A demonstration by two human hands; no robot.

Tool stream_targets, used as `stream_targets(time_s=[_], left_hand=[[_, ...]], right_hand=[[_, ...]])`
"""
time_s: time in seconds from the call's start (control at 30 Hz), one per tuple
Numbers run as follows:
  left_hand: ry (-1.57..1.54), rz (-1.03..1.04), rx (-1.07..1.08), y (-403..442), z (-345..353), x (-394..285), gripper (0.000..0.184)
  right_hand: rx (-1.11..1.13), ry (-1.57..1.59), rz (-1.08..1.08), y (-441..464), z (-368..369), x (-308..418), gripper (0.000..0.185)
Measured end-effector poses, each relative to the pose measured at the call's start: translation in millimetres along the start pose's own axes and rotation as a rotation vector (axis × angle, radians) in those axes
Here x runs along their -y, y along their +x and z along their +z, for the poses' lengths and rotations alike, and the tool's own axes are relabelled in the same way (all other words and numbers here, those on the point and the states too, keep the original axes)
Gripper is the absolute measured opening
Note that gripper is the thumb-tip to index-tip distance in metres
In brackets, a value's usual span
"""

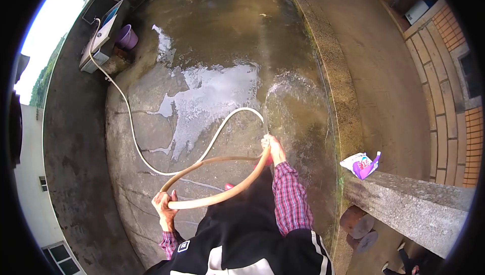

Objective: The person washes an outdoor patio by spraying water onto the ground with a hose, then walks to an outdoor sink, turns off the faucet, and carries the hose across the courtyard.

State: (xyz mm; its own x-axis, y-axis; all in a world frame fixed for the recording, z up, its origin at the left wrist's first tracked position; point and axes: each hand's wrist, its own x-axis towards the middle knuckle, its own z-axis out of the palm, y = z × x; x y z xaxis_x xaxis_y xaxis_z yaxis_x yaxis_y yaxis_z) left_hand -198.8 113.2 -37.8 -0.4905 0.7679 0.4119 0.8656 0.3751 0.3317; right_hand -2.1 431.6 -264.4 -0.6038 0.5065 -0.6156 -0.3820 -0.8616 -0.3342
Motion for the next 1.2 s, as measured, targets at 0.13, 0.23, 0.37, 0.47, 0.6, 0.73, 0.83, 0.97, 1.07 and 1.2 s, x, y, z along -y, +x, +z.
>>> stream_targets(time_s=[0.13, 0.23, 0.37, 0.47, 0.6, 0.73, 0.83, 0.97, 1.07, 1.2], left_hand=[[0.195, -0.089, -0.124, -68, -78, 36, 0.036], [0.364, -0.173, -0.275, -121, -144, 41, 0.035], [0.591, -0.207, -0.398, -150, -215, 30, 0.032], [0.648, -0.218, -0.459, -145, -223, 20, 0.032], [0.592, -0.312, -0.491, -165, -193, 32, 0.036], [0.533, -0.404, -0.499, -170, -170, 54, 0.036], [0.522, -0.398, -0.483, -151, -165, 82, 0.037], [0.553, -0.472, -0.442, -116, -150, 97, 0.037], [0.581, -0.465, -0.448, -90, -150, 109, 0.037], [0.566, -0.472, -0.422, -72, -153, 127, 0.037]], right_hand=[[0.112, -0.284, 0.045, -9, 81, -91, 0.011], [0.276, -0.299, 0.161, -4, 113, -186, 0.012], [0.417, -0.421, 0.218, -15, 167, -268, 0.014], [0.491, -0.461, 0.258, -14, 207, -280, 0.018], [0.426, -0.489, 0.213, -5, 227, -250, 0.015], [0.325, -0.483, 0.15, 9, 225, -233, 0.013], [0.344, -0.396, 0.217, 35, 211, -234, 0.011], [0.2, -0.507, 0.263, 49, 221, -246, 0.013], [0.278, -0.496, 0.381, 72, 227, -271, 0.013], [0.326, -0.434, 0.505, 96, 259, -293, 0.013]])
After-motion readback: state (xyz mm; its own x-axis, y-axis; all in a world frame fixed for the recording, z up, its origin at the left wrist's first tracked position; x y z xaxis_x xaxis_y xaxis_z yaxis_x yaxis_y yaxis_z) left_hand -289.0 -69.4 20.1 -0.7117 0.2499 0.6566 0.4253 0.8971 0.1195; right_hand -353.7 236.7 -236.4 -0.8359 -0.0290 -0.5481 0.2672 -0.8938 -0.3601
